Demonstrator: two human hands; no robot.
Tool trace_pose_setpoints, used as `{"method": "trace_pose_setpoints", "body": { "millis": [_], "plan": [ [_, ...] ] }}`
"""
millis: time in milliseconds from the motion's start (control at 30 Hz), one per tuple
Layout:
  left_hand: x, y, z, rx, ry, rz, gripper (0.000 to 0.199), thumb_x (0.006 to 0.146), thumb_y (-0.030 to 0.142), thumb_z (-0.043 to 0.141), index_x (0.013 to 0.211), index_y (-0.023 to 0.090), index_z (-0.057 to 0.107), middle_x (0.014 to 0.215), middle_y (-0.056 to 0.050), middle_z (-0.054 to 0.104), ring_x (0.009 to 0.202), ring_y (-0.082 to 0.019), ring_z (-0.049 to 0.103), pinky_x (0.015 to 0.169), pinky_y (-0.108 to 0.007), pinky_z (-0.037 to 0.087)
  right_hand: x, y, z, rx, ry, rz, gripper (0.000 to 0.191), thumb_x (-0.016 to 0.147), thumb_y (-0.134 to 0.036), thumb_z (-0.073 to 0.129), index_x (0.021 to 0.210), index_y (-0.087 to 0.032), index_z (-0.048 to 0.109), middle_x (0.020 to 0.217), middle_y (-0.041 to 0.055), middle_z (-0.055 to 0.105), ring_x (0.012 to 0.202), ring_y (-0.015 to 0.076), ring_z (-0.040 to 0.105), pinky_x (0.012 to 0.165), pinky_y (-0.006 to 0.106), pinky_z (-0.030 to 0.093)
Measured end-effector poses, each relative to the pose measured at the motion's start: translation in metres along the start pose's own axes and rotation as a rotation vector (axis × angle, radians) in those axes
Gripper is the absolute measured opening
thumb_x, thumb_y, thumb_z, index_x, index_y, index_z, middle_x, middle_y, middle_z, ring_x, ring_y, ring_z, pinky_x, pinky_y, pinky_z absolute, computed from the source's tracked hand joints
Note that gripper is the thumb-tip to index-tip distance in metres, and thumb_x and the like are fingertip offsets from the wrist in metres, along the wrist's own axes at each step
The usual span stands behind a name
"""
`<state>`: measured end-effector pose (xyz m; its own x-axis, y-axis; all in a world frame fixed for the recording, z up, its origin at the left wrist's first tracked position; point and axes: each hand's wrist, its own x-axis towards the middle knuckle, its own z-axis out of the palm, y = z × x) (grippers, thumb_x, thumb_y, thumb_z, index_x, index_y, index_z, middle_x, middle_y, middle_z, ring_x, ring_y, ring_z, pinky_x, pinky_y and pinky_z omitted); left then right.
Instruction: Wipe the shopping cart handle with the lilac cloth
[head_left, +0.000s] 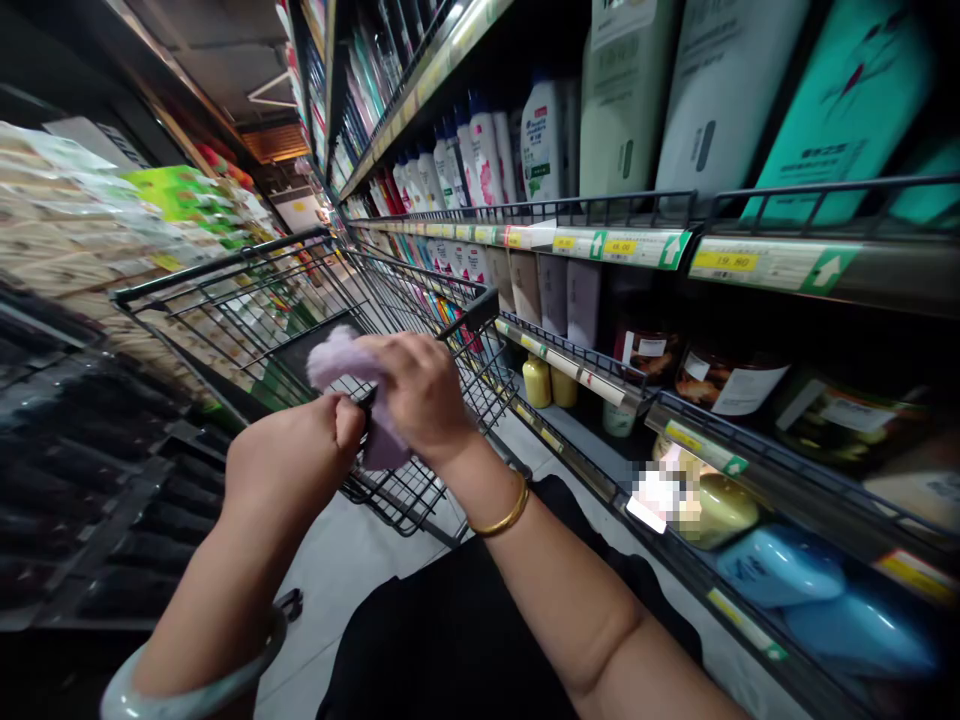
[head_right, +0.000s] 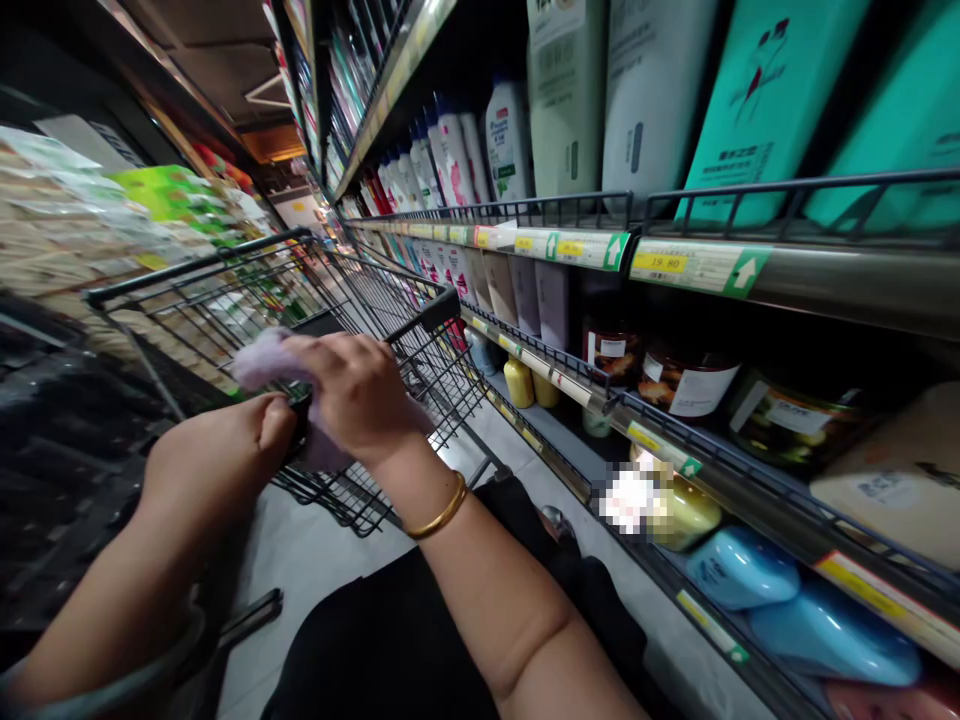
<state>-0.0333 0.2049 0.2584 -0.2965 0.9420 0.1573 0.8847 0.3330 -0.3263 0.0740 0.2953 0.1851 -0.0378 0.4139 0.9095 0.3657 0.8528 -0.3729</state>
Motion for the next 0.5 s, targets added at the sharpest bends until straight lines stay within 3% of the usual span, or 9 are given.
{"method": "trace_pose_setpoints", "body": {
  "millis": [100,200,267,333,433,500],
  "plan": [
    [0.0,0.0,-0.001,-0.045,-0.002,-0.019,0.046,0.095,0.045,0.012,0.075,0.025,0.049,0.077,-0.008,0.063,0.078,-0.028,0.062,0.059,-0.033,0.029,-0.006,0.036,0.001,-0.012,0.284,0.258,0.037,0.098,-0.006,0.041,0.122,-0.023,0.063,0.115,0.0064,0.072,0.107,0.0186,0.067,0.099,0.035,0.055],
    [-0.001,0.002,-0.002,-0.043,0.004,-0.034,0.046,0.095,0.046,0.012,0.073,0.026,0.047,0.077,-0.008,0.063,0.077,-0.028,0.061,0.058,-0.033,0.03,-0.013,0.066,0.001,-0.007,0.425,0.387,0.033,0.098,-0.009,0.041,0.121,-0.022,0.06,0.114,0.0078,0.072,0.108,0.0194,0.068,0.098,0.038,0.057],
    [-0.001,0.004,-0.002,-0.035,0.005,-0.047,0.046,0.094,0.046,0.012,0.073,0.026,0.047,0.077,-0.008,0.063,0.078,-0.028,0.062,0.058,-0.033,0.03,-0.017,0.066,0.004,-0.007,0.427,0.38,0.029,0.099,-0.011,0.044,0.12,-0.021,0.06,0.112,0.0088,0.071,0.106,0.0202,0.067,0.096,0.039,0.057],
    [0.001,0.004,-0.001,-0.025,0.003,-0.051,0.047,0.094,0.045,0.011,0.073,0.026,0.048,0.078,-0.009,0.064,0.079,-0.028,0.063,0.058,-0.033,0.03,-0.021,0.05,0.01,-0.004,0.395,0.327,0.026,0.099,-0.013,0.047,0.12,-0.02,0.061,0.11,0.0099,0.071,0.105,0.0204,0.066,0.095,0.037,0.057],
    [0.004,0.002,0.0,-0.013,0.004,-0.051,0.048,0.094,0.045,0.012,0.072,0.025,0.049,0.081,-0.009,0.066,0.08,-0.028,0.064,0.058,-0.032,0.031,-0.025,0.02,0.017,0.013,0.305,0.229,0.026,0.1,-0.013,0.048,0.12,-0.019,0.063,0.111,0.0104,0.07,0.108,0.0194,0.065,0.099,0.034,0.055],
    [0.006,-0.002,0.0,-0.015,-0.004,-0.047,0.049,0.095,0.045,0.013,0.072,0.025,0.051,0.083,-0.01,0.067,0.081,-0.028,0.064,0.058,-0.032,0.032,-0.025,0.014,0.016,0.02,0.21,0.204,0.028,0.099,-0.012,0.048,0.121,-0.02,0.064,0.115,0.01,0.069,0.113,0.0184,0.064,0.103,0.032,0.053]
  ]
}}
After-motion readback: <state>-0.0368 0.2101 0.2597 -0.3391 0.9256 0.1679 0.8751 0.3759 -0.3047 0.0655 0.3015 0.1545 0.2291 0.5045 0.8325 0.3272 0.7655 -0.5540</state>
